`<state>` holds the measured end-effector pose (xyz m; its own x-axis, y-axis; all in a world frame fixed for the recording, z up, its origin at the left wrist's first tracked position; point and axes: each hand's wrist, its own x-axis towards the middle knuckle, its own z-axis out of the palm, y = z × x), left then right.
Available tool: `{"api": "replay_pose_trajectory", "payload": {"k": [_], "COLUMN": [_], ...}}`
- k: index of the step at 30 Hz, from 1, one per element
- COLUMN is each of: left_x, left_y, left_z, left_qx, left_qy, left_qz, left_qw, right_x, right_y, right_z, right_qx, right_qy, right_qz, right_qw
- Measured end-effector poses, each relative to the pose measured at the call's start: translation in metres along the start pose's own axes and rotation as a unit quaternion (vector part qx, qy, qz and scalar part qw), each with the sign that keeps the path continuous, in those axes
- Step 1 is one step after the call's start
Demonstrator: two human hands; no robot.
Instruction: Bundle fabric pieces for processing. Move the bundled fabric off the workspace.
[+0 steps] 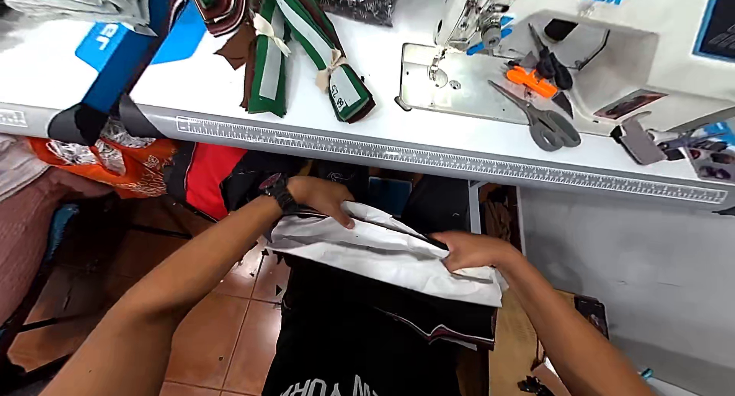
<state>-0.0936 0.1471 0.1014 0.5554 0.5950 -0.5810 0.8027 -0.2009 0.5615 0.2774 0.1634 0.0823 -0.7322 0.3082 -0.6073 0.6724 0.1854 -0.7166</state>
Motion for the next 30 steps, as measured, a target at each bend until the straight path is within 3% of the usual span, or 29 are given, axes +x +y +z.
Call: {"api": "replay_pose_trajectory", "payload": {"k": [2,3,6,10,13,16,18,21,25,27,30], "left_x": [-0.014,-0.018,-0.022,-0.013,-0.012,-0.021,-0.03,-0.044,-0.043,-0.03,-0.007], "left_y": [0.028,0.04,0.065,0.046,0.03,0.033,0.039,0.047,0.048,0.049,0.037], "left_z": [0.004,0.018,0.082,0.174,0.211,0.221,0.217,0.206,0.179,0.164,0.163], "left_qx": [0.199,0.247,0.219,0.156,0.165,0.193,0.176,0.133,0.092,0.091,0.197], "left_qy": [0.151,0.228,0.34,0.395,0.419,0.451,0.434,0.351,0.283,0.322,0.334], "left_qz": [-0.022,0.005,0.095,0.073,0.082,0.087,0.104,0.122,0.044,0.02,-0.04], "left_qw": [0.968,0.942,0.909,0.903,0.889,0.867,0.878,0.919,0.954,0.942,0.921], "right_x": [0.002,0.002,0.003,0.002,0.011,0.021,0.02,-0.003,-0.003,0.0,0.019], "right_y": [-0.001,-0.001,0.004,0.021,0.038,0.043,0.034,-0.017,-0.024,-0.015,0.028], "right_z": [0.007,0.013,0.016,0.01,-0.001,-0.007,-0.009,-0.004,-0.004,-0.004,-0.005], "right_qx": [-0.09,-0.111,-0.104,0.062,0.175,0.175,0.151,0.124,0.096,0.104,0.153], "right_qy": [0.029,0.044,0.063,0.046,0.013,-0.019,-0.016,0.03,0.032,0.024,-0.01], "right_qz": [0.029,0.041,0.031,0.024,0.05,0.052,0.062,0.099,0.099,0.083,0.043], "right_qw": [0.995,0.992,0.992,0.997,0.983,0.983,0.987,0.987,0.99,0.991,0.987]}}
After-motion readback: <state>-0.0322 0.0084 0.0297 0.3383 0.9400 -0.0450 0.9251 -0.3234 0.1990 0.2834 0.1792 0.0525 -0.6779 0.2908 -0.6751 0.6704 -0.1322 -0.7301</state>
